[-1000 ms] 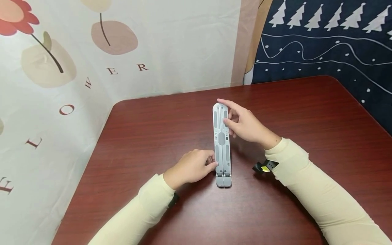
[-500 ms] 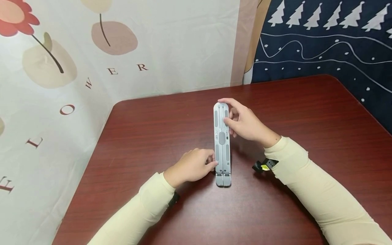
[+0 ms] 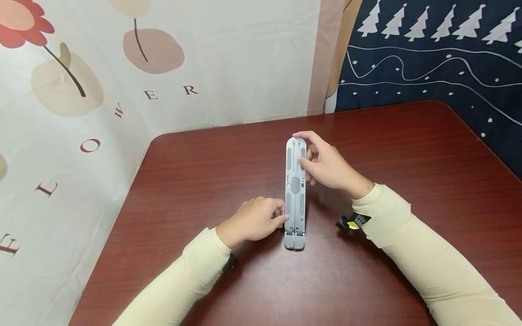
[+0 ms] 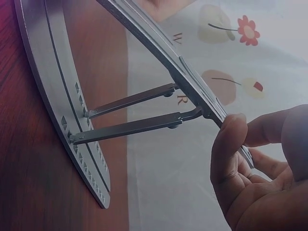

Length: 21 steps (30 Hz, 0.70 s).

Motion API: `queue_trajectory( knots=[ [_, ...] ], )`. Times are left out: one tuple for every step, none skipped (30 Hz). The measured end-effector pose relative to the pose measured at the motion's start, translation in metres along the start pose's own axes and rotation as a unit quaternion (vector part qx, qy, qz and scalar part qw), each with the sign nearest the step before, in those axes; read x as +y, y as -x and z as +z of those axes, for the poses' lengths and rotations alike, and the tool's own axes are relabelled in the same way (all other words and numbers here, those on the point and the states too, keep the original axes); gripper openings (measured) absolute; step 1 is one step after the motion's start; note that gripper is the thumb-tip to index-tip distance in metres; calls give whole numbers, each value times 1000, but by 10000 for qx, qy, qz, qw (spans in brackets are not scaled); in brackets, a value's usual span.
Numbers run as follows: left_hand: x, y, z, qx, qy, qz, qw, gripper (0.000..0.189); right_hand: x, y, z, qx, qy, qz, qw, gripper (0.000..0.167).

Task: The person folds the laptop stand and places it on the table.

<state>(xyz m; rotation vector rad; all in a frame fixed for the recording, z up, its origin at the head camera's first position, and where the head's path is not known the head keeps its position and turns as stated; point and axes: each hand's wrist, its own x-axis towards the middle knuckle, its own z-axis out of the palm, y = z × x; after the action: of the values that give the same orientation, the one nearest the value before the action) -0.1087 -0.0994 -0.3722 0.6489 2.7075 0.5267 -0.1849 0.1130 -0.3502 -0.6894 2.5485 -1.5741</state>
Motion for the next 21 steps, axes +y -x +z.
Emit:
queue_trajectory(
  knots=[
    [0,0,0,-11,-1,0,10000,18,-1,0,0,-1,4,-5,10000,59],
    [0,0,-1,-22,-4,2,10000,18,-1,0,0,-4,11,2,10000,58],
    [-1,0,-1,-35,-1,-12,10000,18,-1,1,-1,-4,16,10,10000,58],
    [-1,0,-1,-50,9,-17,10000,18,-2,1,-1,-7,13,17,10000,58],
    [-2,0,-2,-66,15,-12,10000,18,-2,1,-1,-5,7,23,10000,58],
    [-2,1,-2,-86,27,-19,10000,18,-2,1,-1,-4,-2,27,10000,58],
    [-3,1,-3,-103,26,-22,9999,18,-2,1,-1,-1,-16,29,10000,58],
    [-4,1,-3,-120,22,-18,9999,18,-2,1,-1,2,-33,37,10000,58],
    [-4,1,-4,-147,22,-22,9999,18,-2,1,-1,7,-55,45,10000,57],
    [-5,1,-4,-166,13,-20,9999,18,-3,1,-1,10,-74,51,10000,57],
    [-6,1,-5,-189,2,-21,9998,18,-2,2,-1,15,-90,58,9999,57],
    [-6,1,-5,-205,-5,-18,9998,18,-3,2,-1,18,-109,65,9999,57],
    [-7,1,-5,-215,-20,-8,9998,18,-3,2,-1,20,-130,74,9999,56],
    [-8,1,-6,-228,-29,-3,9997,18,-3,2,0,22,-155,88,9998,56],
    [-9,1,-6,-235,-35,1,9997,18,-4,2,0,25,-175,103,9998,56],
    [-9,1,-6,-238,-49,8,9997,18,-4,3,0,28,-199,114,9997,56],
    [-10,1,-7,-242,-66,16,9997,18,-5,3,0,37,-227,126,9997,55],
    [-11,0,-7,-229,-83,27,9997,18,-5,3,0,51,-264,142,9995,55],
    [-12,0,-7,-218,-84,37,9997,18,-5,4,0,74,-300,158,9994,55],
    [-13,0,-8,-208,-76,35,9997,18,-5,4,1,103,-347,182,9992,54],
    [-13,0,-8,-196,-64,29,9998,17,-5,4,1,137,-396,205,9989,54]
  ],
)
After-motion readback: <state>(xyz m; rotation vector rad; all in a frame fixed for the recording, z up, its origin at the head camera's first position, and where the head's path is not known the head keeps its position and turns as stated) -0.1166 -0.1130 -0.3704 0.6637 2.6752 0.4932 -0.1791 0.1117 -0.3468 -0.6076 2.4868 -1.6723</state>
